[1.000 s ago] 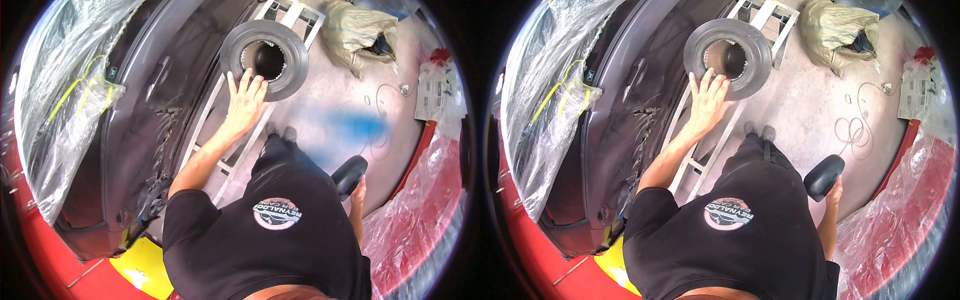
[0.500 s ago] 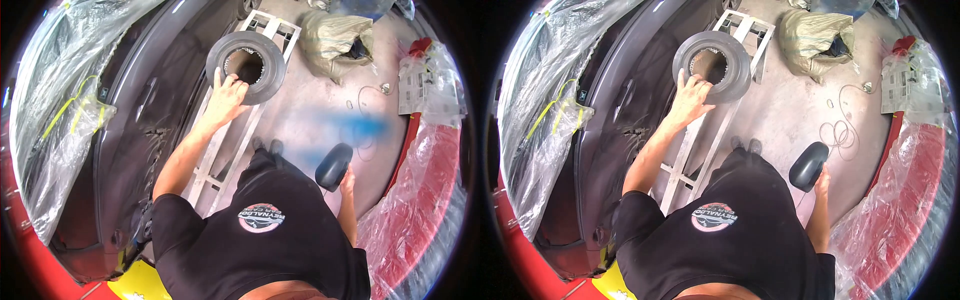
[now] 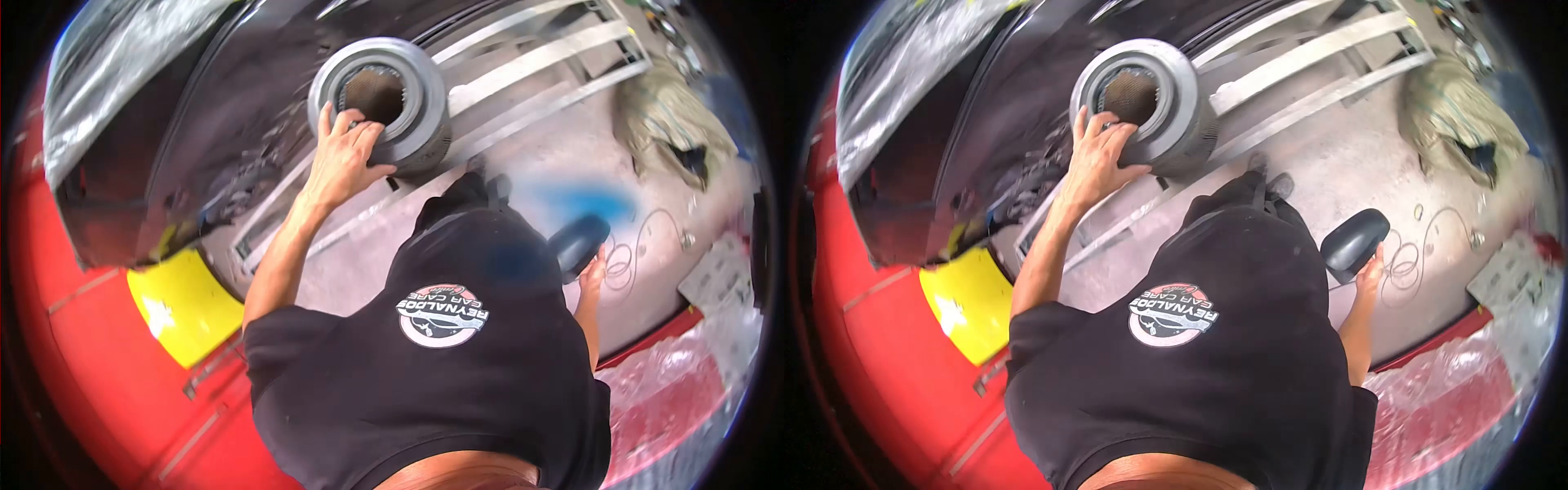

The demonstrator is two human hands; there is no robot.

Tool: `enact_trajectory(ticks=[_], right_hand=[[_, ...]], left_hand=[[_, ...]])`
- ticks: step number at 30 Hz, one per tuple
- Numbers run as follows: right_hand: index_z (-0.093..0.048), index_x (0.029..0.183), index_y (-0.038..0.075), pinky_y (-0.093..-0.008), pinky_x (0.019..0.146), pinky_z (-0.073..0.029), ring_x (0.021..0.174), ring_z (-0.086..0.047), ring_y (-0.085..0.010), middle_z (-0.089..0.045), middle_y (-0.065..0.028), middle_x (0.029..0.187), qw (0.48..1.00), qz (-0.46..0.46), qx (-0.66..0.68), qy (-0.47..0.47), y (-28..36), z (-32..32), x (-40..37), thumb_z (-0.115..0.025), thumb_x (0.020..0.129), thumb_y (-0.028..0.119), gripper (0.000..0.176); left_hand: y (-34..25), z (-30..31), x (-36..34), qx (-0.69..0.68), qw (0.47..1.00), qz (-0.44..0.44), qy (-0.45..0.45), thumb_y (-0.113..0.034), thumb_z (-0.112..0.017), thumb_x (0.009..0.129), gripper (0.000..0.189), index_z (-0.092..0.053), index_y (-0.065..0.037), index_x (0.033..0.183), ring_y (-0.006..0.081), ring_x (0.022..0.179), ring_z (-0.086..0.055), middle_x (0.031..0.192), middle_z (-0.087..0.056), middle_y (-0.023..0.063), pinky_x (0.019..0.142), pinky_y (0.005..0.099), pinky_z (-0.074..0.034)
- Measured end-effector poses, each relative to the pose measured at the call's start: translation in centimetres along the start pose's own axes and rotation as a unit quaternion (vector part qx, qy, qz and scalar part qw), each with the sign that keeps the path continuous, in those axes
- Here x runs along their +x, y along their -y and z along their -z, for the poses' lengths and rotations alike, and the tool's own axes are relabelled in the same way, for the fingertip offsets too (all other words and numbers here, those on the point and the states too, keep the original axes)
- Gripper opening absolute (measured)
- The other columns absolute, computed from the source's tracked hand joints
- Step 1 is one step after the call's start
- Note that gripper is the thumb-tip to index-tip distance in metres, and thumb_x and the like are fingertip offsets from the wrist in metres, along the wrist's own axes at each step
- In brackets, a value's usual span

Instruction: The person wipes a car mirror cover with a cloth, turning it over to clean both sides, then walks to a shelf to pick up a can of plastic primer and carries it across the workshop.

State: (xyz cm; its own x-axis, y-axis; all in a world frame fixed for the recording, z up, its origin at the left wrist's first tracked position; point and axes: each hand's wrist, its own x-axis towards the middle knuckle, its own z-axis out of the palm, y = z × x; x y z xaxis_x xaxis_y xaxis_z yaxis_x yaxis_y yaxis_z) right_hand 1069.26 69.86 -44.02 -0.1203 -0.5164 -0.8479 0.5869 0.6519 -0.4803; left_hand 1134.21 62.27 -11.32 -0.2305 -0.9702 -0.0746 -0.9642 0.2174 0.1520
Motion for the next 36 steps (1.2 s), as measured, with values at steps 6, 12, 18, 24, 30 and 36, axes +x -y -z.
enact_trajectory(ticks=[6, 12, 18, 24, 30, 36], right_hand=[[-0.06, 0.131, 0.004, -0.0365, 0.097, -0.054, 0.105, -0.07, -0.0227, -0.073, -0.0108, 0.117, 0.99, 0.006, -0.107, 0.086, 4.8, -5.8, 6.2, -0.054, 0.106, 0.042, 0.046], [-0.058, 0.134, 0.002, -0.0392, 0.099, -0.054, 0.111, -0.067, -0.0242, -0.068, -0.0136, 0.124, 0.979, 0.092, -0.173, 0.057, 7.2, -16.9, 3.5, -0.057, 0.105, 0.04, 0.047], [-0.051, 0.145, 0.003, -0.041, 0.115, -0.039, 0.127, -0.057, -0.0263, -0.058, -0.0141, 0.142, 0.974, 0.083, -0.112, 0.18, 6.4, -14.6, 10.9, -0.06, 0.103, 0.039, 0.056], [-0.058, 0.133, 0.005, -0.0419, 0.099, -0.052, 0.105, -0.069, -0.0274, -0.073, -0.0159, 0.114, 0.978, 0.084, -0.033, 0.19, 7.8, -16.2, 6.3, -0.054, 0.105, 0.044, 0.047], [-0.055, 0.135, 0.006, -0.0428, 0.102, -0.05, 0.112, -0.066, -0.0276, -0.071, -0.0187, 0.117, 0.985, 0.118, 0.014, 0.123, 9.7, -16.0, 1.8, -0.052, 0.106, 0.044, 0.047], [-0.059, 0.126, 0.008, -0.0417, 0.103, -0.049, 0.116, -0.063, -0.0247, -0.069, -0.0147, 0.121, 0.962, 0.184, 0.11, 0.171, 12.1, -11.1, 0.9, -0.05, 0.107, 0.042, 0.04]], left_hand=[[-1.0, -1.9, -14.0, 0.023, 0.982, 0.186, -0.012, -0.028, -0.092, 0.064, 0.068, -0.065, -0.005, 0.122, 0.0314, 0.124, -0.054, 0.115, -0.07, 0.0091, 0.119, 0.0607, -0.023], [-3.3, -5.4, -22.3, 0.033, 0.947, 0.316, -0.046, -0.029, -0.093, 0.066, 0.071, -0.062, -0.004, 0.125, 0.0333, 0.123, -0.055, 0.12, -0.066, 0.0129, 0.118, 0.0599, -0.026], [-5.9, -7.4, -22.9, 0.036, 0.938, 0.339, -0.069, -0.037, -0.091, 0.066, 0.078, -0.058, -0.005, 0.129, 0.0352, 0.127, -0.053, 0.125, -0.064, 0.013, 0.118, 0.0607, -0.024], [-7.1, -4.7, -18.8, 0.007, 0.934, 0.313, -0.17, -0.035, -0.088, 0.074, 0.075, -0.056, -0.003, 0.133, 0.0396, 0.132, -0.049, 0.137, -0.056, 0.0198, 0.114, 0.0571, -0.032], [-7.8, -4.6, -4.9, -0.172, 0.935, 0.171, -0.258, -0.005, -0.073, 0.087, 0.019, -0.07, 0.0, 0.105, 0.0372, 0.117, -0.06, 0.128, -0.06, 0.0229, 0.102, 0.0437, -0.046], [-11.6, -10.3, 9.5, -0.437, 0.896, 0.077, -0.028, -0.024, -0.074, 0.093, 0.054, -0.057, 0.0, 0.138, 0.0309, 0.12, -0.062, 0.131, -0.062, 0.0208, 0.096, 0.0412, -0.051]])
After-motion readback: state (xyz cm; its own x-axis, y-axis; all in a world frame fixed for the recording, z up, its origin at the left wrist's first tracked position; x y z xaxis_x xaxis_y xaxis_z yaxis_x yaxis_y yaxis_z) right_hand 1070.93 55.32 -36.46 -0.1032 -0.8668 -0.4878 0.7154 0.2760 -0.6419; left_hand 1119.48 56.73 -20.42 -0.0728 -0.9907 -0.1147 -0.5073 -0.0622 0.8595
